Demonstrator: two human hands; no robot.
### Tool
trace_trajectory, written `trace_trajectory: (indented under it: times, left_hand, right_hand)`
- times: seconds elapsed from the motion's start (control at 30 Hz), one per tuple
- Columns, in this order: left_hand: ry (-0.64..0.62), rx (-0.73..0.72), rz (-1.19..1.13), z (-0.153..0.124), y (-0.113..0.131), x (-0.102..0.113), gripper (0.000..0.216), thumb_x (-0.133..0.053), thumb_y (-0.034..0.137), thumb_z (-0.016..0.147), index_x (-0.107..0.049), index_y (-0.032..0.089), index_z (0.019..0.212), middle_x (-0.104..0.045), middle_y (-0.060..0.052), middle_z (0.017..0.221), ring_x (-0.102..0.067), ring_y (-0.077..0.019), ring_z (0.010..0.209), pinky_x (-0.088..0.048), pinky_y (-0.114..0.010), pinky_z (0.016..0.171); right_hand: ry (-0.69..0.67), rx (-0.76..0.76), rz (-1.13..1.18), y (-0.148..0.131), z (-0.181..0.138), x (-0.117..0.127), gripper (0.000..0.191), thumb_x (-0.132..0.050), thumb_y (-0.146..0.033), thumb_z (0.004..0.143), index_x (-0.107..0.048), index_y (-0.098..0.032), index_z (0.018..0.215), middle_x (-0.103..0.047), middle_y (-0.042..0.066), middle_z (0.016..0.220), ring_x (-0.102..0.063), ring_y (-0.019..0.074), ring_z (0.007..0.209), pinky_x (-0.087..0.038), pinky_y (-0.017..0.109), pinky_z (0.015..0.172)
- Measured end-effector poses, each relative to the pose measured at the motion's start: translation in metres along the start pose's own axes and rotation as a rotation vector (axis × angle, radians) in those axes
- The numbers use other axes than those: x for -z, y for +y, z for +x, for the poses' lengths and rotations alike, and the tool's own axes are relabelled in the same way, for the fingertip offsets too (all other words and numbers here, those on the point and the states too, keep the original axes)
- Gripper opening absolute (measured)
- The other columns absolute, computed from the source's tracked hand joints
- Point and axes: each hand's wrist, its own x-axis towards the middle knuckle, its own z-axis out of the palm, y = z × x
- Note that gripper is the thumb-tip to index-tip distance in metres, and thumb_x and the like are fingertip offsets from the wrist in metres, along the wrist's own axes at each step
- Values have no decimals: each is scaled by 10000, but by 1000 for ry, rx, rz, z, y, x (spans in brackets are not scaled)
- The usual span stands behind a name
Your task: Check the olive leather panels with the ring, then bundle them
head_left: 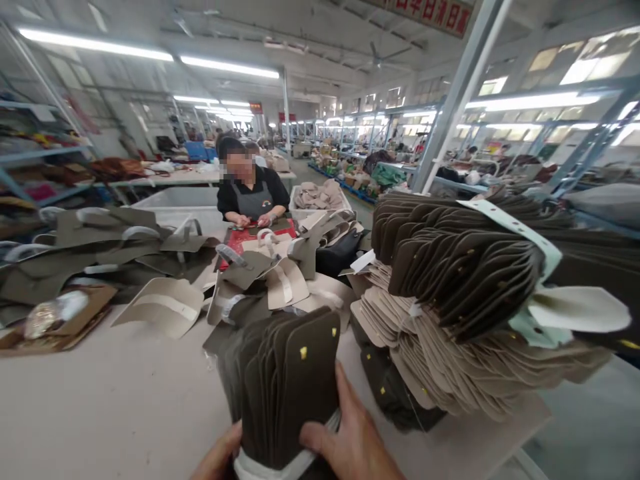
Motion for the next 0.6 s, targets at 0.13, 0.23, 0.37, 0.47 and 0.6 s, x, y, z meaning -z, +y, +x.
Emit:
trace_trajectory:
  times: [0.13,0.23,0.37,0.47,0.6]
  left_hand:
    - [-108,-115,-309,29,21,-64,731,-635,600,668,-616,123,1222,-662,-143,1188,-546,-366,1198,-353,-495,1095]
    - [-29,-142,-346,58,19,-95,593,-528,544,821,-590,140,1251,-635,-133,1242,-532,-316,1229,-343,-458,1107]
    - [42,-193,-292,83,-10,-104,592,-458,595,876,-529,212,1321,-478,-83,1428,-408,-258,1341,-306,-354,1134]
    - [135,-230,-238,88,-21,-102,713,-609,541,816,-362,286,1433,-337,-47,1521,-320,-253,1388,-289,-336,1139]
    - [126,-230,-217,84,-20,-106,916,-686,535,762,-182,312,1494,-308,-61,1534,-344,-282,1376,-289,-376,1140]
  right_hand:
    - [107,21,-452,-31,35,43,991,-642,-509,732,-159,-152,1520,-390,143,1483,-458,318,1290,-365,393,1043]
    - [163,55,-624,-6,56,47,896,-572,-444,804,-166,-65,1508,-322,184,1511,-373,313,1354,-343,385,1063]
    - [94,18,-763,42,72,39,602,-467,-376,883,-434,-82,1407,-406,172,1470,-354,310,1364,-300,418,1091]
    - [73,0,-796,53,78,35,564,-426,-408,906,-481,-111,1382,-416,151,1470,-359,318,1358,-296,446,1089]
    - [16,-47,-821,44,72,36,598,-428,-449,888,-426,-189,1427,-366,101,1509,-325,366,1366,-344,536,1032]
